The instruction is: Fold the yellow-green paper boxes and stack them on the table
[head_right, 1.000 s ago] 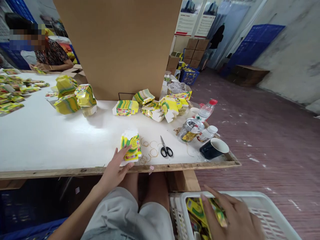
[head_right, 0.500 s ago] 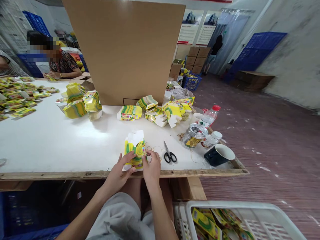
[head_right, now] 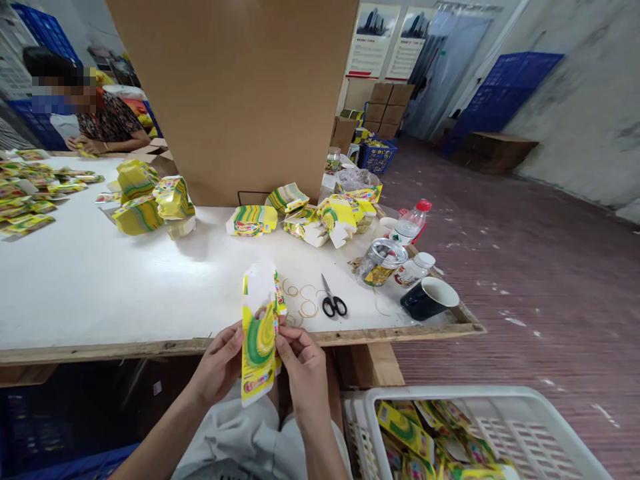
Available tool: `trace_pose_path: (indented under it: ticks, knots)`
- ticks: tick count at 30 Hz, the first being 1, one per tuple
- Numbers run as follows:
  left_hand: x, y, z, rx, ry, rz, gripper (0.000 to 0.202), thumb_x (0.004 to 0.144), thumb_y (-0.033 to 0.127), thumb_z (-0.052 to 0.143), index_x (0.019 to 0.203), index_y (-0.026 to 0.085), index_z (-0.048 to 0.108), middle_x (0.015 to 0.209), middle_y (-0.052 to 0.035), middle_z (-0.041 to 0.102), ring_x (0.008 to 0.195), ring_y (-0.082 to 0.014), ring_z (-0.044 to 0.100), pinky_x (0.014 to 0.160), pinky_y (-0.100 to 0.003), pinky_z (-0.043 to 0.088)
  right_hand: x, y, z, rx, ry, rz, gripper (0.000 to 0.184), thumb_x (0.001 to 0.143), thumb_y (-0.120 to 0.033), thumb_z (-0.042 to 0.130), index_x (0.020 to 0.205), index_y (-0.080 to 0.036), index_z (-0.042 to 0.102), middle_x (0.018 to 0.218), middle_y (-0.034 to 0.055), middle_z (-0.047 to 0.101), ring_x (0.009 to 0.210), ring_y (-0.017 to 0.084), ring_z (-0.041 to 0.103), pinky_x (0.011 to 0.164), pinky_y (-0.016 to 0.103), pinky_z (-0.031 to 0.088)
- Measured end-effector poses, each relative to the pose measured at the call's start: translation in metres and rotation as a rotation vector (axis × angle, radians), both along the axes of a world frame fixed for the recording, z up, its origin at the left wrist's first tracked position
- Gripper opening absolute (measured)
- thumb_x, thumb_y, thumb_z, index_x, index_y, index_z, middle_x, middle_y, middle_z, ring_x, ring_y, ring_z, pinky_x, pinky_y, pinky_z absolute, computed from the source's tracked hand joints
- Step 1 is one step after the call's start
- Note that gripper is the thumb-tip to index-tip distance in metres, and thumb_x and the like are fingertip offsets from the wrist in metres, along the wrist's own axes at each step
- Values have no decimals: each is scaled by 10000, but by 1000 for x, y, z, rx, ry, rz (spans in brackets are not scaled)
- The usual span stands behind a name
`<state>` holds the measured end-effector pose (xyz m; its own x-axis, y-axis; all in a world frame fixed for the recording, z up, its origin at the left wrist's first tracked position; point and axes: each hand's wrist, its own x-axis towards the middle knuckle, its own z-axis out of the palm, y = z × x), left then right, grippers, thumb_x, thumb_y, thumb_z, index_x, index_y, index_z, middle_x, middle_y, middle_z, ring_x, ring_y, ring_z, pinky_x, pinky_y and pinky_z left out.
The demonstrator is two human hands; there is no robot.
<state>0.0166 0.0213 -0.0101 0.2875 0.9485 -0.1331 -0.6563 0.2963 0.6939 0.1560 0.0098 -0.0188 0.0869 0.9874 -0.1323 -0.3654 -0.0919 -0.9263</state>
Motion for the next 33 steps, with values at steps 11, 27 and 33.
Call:
trace_pose_path:
  ticks: [11,27,33]
  knots:
    - [9,-2,-7,41,202,125,404,807,404,724,1136,169,702,1082,-106,759,1001,-264,698,883,-357,555,0,-11,4,1,-257,6,348,776,-474,735,930,-165,692,839,81,742,768,235,674,715,345,558]
    - [-23,-5,4,242,361,-240,500,875,319,662,1325,237,460,1020,-80,708,894,-207,679,783,-293,526,23,-10,13,200,-290,167,314,904,-347,626,1199,-246,586,961,42,698,873,188,669,743,257,537]
    - [-18,-11,4,247,233,-307,517,830,269,725,1284,252,479,993,-67,729,889,-197,688,772,-261,508,31,-9,21,293,-511,82,244,916,-375,592,756,-197,643,686,-3,595,622,135,558,570,202,460]
